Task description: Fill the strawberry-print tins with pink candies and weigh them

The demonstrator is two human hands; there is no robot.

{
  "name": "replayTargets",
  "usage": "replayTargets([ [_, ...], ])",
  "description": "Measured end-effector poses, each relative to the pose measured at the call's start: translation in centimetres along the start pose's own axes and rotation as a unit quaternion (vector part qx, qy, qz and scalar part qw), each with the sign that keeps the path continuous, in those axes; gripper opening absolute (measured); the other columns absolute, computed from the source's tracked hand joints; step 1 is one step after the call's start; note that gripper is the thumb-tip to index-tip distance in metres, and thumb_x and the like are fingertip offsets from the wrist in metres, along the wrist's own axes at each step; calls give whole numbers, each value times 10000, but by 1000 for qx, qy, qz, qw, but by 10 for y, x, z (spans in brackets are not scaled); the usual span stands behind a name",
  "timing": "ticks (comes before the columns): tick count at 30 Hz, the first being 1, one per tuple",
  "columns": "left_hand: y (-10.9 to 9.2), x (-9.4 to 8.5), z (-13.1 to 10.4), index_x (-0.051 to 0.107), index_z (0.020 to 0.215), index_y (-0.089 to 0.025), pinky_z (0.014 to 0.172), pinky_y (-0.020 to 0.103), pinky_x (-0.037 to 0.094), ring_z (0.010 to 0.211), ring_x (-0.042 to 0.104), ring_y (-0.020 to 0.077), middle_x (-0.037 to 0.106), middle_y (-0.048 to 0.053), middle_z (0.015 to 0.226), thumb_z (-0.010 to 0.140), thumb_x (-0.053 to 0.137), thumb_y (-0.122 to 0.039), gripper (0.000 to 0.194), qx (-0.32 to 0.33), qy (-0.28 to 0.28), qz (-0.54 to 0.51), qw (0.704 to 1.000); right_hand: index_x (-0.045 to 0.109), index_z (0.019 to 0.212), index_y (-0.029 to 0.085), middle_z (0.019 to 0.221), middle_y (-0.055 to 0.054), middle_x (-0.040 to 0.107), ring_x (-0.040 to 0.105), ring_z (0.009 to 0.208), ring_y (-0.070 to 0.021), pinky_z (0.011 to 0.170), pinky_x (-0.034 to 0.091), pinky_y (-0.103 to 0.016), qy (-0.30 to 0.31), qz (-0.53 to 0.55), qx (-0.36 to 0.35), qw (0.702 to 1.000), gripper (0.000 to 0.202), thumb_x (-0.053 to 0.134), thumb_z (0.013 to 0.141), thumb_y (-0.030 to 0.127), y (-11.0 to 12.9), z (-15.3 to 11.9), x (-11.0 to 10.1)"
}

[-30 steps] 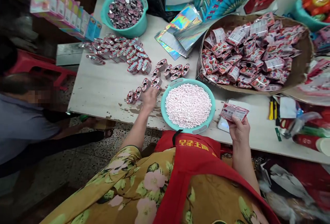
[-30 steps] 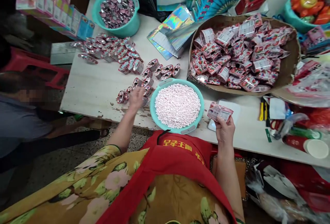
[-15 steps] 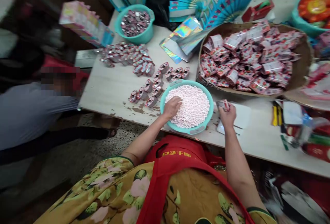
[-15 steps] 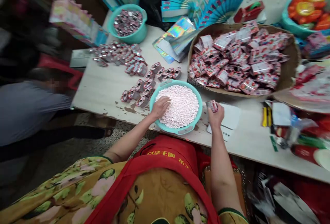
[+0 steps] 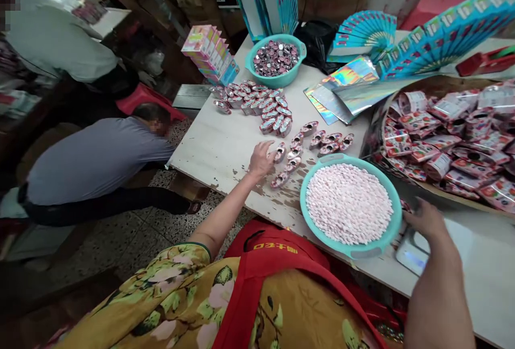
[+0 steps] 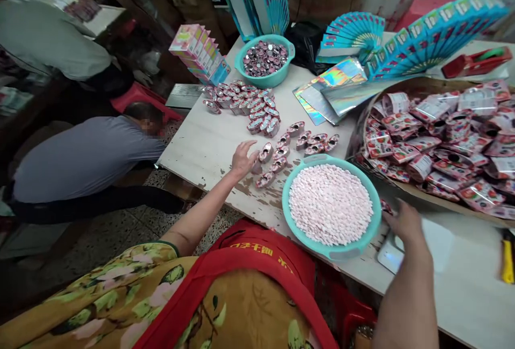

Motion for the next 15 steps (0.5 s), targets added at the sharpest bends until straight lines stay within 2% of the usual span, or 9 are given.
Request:
replayTargets([
  [2, 37, -8, 28, 595, 1406, -116, 1173, 434, 424, 1313, 564, 285, 633, 184, 1380, 927, 675, -262, 507, -44, 12, 31, 998, 602, 1449, 314, 1286, -268, 676, 652, 1256, -351, 1039, 527, -467, -131, 78, 53, 987, 611, 715, 854, 396, 15, -12, -31],
  [3, 49, -7, 43, 559, 1453, -109, 1190, 436, 403, 1352, 529, 294, 599, 195, 1422, 922, 691, -299, 579, -55, 24, 43, 997, 629, 1414, 342, 1250, -254, 697, 684, 1195, -340, 1013, 537, -468, -189, 126, 58, 972, 578, 718, 853, 450, 35, -15, -43],
  [5, 57, 4, 72, 499, 1528, -144, 1208, 456, 377, 1427, 452, 310, 518, 193, 1517, 925, 691, -398, 682, -61, 57, 58, 995, 675, 1351, 320, 1267, -223, 703, 713, 1134, -305, 1002, 546, -461, -243, 216, -5, 946, 548, 714, 838, 509, 107, -12, -57],
  [7, 48, 27, 98, 465, 1570, -218, 1220, 513, 349, 1498, 361, 337, 427, 163, 1610, 928, 669, -479, 722, -47, 105, 75, 991, 704, 1281, 245, 1272, -207, 704, 710, 1129, -303, 1007, 555, -489, -227, 282, -115, 925, 592, 721, 785, 567, 206, 4, -55],
  [10, 24, 66, 126, 446, 1590, -302, 1252, 641, 213, 1589, 172, 381, 272, 109, 1716, 919, 650, -538, 740, -1, 178, 102, 979, 671, 1271, 173, 1331, -197, 672, 681, 1161, -313, 1043, 535, -541, -158, 384, -202, 887, 716, 711, 728, 638, 346, 47, -28],
  [12, 16, 88, 137, 447, 1592, -316, 1245, 715, 111, 1608, 76, 412, 199, 90, 1745, 918, 640, -538, 735, 16, 201, 116, 973, 641, 1290, 175, 1402, -193, 631, 646, 1222, -317, 1068, 514, -547, -108, 455, -195, 862, 765, 704, 713, 674, 411, 83, -4],
  [15, 21, 108, 145, 422, 1605, -353, 1209, 787, 58, 1605, 62, 443, 178, 68, 1752, 947, 597, -414, 684, 13, 200, 124, 972, 599, 1341, 189, 1493, -191, 560, 562, 1337, -337, 1139, 439, -576, -53, 494, -182, 849, 856, 729, 679, 716, 472, 140, 27],
])
Point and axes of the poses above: each hand's wrist, its own z-axis towards the middle knuckle, its own x-axis out of the palm, y = z × x, the point moved 5 cm from there along z, towards the middle knuckle
